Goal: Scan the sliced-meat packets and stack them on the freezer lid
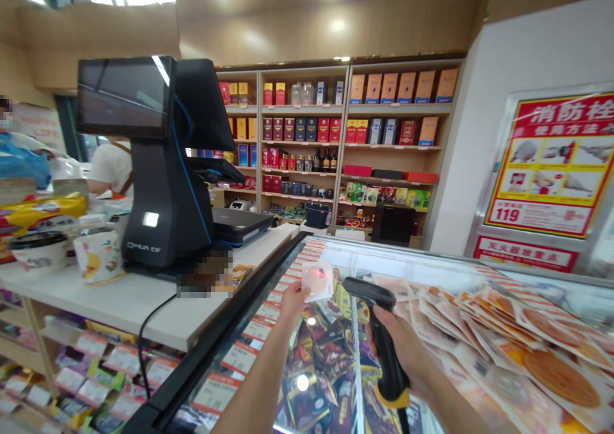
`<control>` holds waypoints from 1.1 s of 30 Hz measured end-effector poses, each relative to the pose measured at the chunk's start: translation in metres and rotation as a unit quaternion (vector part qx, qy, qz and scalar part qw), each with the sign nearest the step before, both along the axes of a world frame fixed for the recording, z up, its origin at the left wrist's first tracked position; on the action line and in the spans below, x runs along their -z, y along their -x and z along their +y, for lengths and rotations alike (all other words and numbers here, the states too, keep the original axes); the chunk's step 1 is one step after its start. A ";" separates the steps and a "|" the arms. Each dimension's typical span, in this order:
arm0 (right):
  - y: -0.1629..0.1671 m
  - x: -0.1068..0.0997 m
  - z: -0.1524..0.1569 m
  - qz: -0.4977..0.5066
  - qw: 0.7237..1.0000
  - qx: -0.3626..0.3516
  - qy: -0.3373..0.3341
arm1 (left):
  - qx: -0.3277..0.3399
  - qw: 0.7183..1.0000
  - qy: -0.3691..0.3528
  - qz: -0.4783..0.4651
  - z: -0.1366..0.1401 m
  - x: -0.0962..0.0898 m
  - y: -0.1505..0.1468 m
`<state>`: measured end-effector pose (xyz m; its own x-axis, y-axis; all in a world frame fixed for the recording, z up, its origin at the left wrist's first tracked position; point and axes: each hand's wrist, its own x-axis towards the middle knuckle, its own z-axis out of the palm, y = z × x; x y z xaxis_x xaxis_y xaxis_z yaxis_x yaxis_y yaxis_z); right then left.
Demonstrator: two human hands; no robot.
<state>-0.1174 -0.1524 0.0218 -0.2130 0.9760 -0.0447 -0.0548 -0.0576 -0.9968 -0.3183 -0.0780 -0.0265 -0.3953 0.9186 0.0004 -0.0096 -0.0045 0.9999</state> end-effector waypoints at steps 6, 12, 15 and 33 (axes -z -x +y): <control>-0.002 0.002 0.002 0.011 1.000 0.005 0.008 | -0.052 0.994 0.010 0.101 0.001 -0.001 0.011; -0.008 0.003 0.007 0.026 0.999 0.013 0.017 | -0.157 0.958 0.049 0.235 -0.001 -0.005 0.043; -0.017 0.002 0.012 0.037 0.998 0.038 0.025 | -0.177 0.937 0.085 0.288 -0.008 -0.008 0.055; -0.098 -0.007 0.033 0.023 0.986 0.163 -0.007 | -0.157 0.845 0.076 0.506 -0.023 -0.027 0.015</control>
<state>-0.0194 -0.1195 0.0284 0.1112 0.9934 -0.0289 -0.1133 -0.0162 -0.9934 -0.3329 -0.1013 0.0007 -0.4876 0.7884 0.3750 0.8281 0.2818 0.4845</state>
